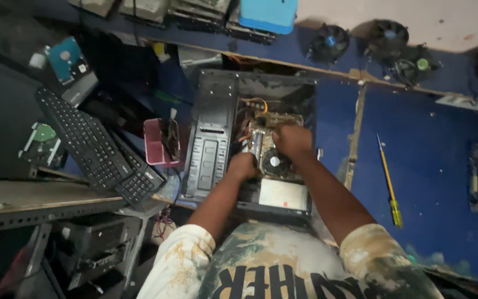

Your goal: The person uses a toothbrush to scrub several green RAM modules one by one, then places them into a pink plastic container. The person also briefly handles a motherboard inside a computer case.

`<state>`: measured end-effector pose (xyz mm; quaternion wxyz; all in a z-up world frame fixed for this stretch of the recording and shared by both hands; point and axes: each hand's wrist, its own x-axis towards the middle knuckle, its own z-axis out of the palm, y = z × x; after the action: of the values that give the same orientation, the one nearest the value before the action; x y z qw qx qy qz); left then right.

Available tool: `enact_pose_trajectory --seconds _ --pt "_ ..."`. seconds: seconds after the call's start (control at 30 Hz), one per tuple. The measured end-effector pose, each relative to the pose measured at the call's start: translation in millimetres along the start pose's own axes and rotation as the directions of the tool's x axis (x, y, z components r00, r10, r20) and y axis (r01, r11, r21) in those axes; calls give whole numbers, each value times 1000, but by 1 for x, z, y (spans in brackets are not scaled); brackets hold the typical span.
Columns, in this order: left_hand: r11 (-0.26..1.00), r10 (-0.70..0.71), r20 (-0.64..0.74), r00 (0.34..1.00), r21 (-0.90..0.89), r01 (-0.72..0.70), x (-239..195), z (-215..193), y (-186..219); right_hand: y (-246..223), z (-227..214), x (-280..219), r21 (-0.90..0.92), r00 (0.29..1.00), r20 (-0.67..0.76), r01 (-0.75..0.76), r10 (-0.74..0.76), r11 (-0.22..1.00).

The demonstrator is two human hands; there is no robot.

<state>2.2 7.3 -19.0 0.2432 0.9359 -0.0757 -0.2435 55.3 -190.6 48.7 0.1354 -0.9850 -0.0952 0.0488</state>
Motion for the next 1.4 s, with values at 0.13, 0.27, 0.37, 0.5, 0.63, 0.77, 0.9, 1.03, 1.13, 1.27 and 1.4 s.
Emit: enact_pose_trajectory --seconds 0.13,0.27,0.37,0.5,0.63,0.77,0.9,1.03,1.13,1.27,1.4 --pt "996 87 -160 983 45 -81 -16 -18 19 -6 32 47 -70 981 141 -120 129 990" --pt "985 143 -182 973 121 -122 -17 -17 18 -9 41 68 -53 975 195 -97 106 994" --pt "985 103 -109 989 146 -86 2 -6 7 -12 38 78 4 977 192 -94 91 996" --pt "990 12 -53 998 142 -5 12 30 -14 -10 41 75 -30 942 291 -167 168 985" --pt "998 -35 -109 993 52 41 20 43 -24 -12 41 75 -22 947 264 -185 184 983" --pt "998 -40 -148 988 51 48 22 42 -22 -5 53 75 -14 951 222 -219 216 976" --pt "992 -80 -70 994 87 86 19 41 -19 -11 55 71 -34 960 190 -201 204 979" --pt "999 -42 -165 985 -8 41 14 44 -20 -18 40 62 38 974 163 -165 157 986" --pt "999 -36 -176 984 -31 32 18 39 -19 -28 29 58 113 973 139 -200 184 973" --pt "996 -65 -125 990 -76 56 14 31 -15 -34 37 42 -6 939 267 -224 218 974" --pt "993 -105 -39 994 -61 102 12 16 -5 -22 66 47 65 938 254 -262 238 963"
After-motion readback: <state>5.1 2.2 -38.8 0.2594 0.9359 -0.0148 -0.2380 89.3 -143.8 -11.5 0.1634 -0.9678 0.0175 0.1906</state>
